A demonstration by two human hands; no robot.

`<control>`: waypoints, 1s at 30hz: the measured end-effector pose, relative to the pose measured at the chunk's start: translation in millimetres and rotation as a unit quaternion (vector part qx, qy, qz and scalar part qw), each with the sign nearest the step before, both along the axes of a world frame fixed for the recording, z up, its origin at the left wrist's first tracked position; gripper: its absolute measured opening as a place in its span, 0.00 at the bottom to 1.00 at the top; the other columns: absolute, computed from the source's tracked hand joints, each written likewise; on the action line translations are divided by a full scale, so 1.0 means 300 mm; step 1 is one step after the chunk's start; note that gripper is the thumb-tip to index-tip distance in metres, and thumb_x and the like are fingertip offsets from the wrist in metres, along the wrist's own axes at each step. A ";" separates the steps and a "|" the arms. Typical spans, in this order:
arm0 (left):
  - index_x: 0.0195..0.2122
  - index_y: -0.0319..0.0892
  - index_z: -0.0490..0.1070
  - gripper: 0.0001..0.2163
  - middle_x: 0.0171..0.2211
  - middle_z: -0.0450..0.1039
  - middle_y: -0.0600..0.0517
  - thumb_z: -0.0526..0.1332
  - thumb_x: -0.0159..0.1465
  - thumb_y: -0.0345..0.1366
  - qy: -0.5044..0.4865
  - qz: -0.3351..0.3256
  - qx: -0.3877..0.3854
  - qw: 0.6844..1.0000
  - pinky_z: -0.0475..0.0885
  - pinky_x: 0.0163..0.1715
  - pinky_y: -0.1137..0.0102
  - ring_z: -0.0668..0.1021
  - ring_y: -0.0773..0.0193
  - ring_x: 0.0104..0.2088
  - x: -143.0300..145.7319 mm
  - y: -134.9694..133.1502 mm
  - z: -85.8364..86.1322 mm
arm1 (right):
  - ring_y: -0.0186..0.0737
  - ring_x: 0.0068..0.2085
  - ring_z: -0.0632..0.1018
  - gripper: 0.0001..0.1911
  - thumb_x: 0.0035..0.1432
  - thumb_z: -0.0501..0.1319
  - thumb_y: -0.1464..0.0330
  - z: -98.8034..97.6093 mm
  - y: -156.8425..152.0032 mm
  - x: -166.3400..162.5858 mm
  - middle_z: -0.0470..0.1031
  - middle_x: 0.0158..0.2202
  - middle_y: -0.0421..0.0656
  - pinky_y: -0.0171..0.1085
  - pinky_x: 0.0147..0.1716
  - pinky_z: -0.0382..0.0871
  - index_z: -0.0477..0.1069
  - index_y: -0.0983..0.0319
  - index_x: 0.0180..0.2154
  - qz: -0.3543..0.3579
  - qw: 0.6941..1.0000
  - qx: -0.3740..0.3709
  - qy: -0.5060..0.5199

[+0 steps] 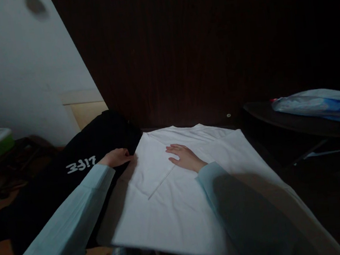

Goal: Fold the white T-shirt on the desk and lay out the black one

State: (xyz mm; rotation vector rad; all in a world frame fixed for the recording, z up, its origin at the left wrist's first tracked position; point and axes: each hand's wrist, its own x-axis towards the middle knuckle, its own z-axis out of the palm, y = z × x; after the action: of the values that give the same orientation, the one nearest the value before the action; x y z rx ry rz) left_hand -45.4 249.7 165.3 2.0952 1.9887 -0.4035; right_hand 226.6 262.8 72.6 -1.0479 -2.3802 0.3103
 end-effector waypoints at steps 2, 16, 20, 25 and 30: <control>0.38 0.39 0.71 0.23 0.37 0.74 0.43 0.49 0.54 0.52 0.036 0.003 -0.014 0.999 0.66 0.32 0.70 0.75 0.55 0.37 0.015 -0.033 -0.007 | 0.40 0.54 0.65 0.19 0.54 0.56 0.68 0.001 -0.001 -0.001 0.68 0.51 0.43 0.42 0.54 0.58 0.68 0.61 0.48 0.001 1.000 -0.001 -0.001; 0.30 0.40 0.62 0.11 0.28 0.69 0.51 0.53 0.53 0.43 -0.122 0.034 0.061 0.990 0.62 0.25 0.73 0.71 0.64 0.27 0.033 -0.104 -0.075 | 0.40 0.53 0.66 0.18 0.53 0.57 0.67 -0.010 0.005 -0.001 0.69 0.50 0.44 0.42 0.54 0.59 0.69 0.61 0.46 0.001 1.000 0.010 0.012; 0.34 0.39 0.62 0.10 0.30 0.68 0.51 0.53 0.52 0.37 -0.155 0.006 0.077 0.985 0.63 0.28 0.73 0.71 0.64 0.29 0.082 -0.111 -0.060 | 0.41 0.53 0.67 0.17 0.52 0.58 0.67 -0.005 0.004 0.000 0.70 0.49 0.45 0.42 0.53 0.60 0.70 0.63 0.45 0.001 1.000 0.009 0.015; 0.39 0.37 0.62 0.12 0.32 0.70 0.47 0.52 0.55 0.35 -0.141 -0.047 0.040 0.988 0.64 0.28 0.73 0.73 0.63 0.30 0.193 -0.129 -0.054 | 0.41 0.52 0.68 0.16 0.52 0.58 0.67 -0.003 0.003 -0.001 0.70 0.49 0.44 0.43 0.53 0.60 0.70 0.61 0.44 0.003 1.000 0.009 0.021; 0.51 0.38 0.56 0.21 0.36 0.73 0.44 0.52 0.55 0.32 -0.074 -0.110 0.028 0.991 0.66 0.31 0.71 0.76 0.58 0.35 0.327 -0.157 -0.097 | 0.41 0.52 0.68 0.17 0.51 0.58 0.68 -0.004 0.006 -0.002 0.71 0.48 0.45 0.42 0.53 0.60 0.70 0.63 0.45 0.009 0.999 0.010 0.035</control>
State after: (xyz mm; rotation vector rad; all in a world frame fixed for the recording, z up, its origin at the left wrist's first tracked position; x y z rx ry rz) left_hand 52.6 202.6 136.1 2.3144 1.7132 -0.2221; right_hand 225.9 264.5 71.5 -0.9911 -2.3273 0.3227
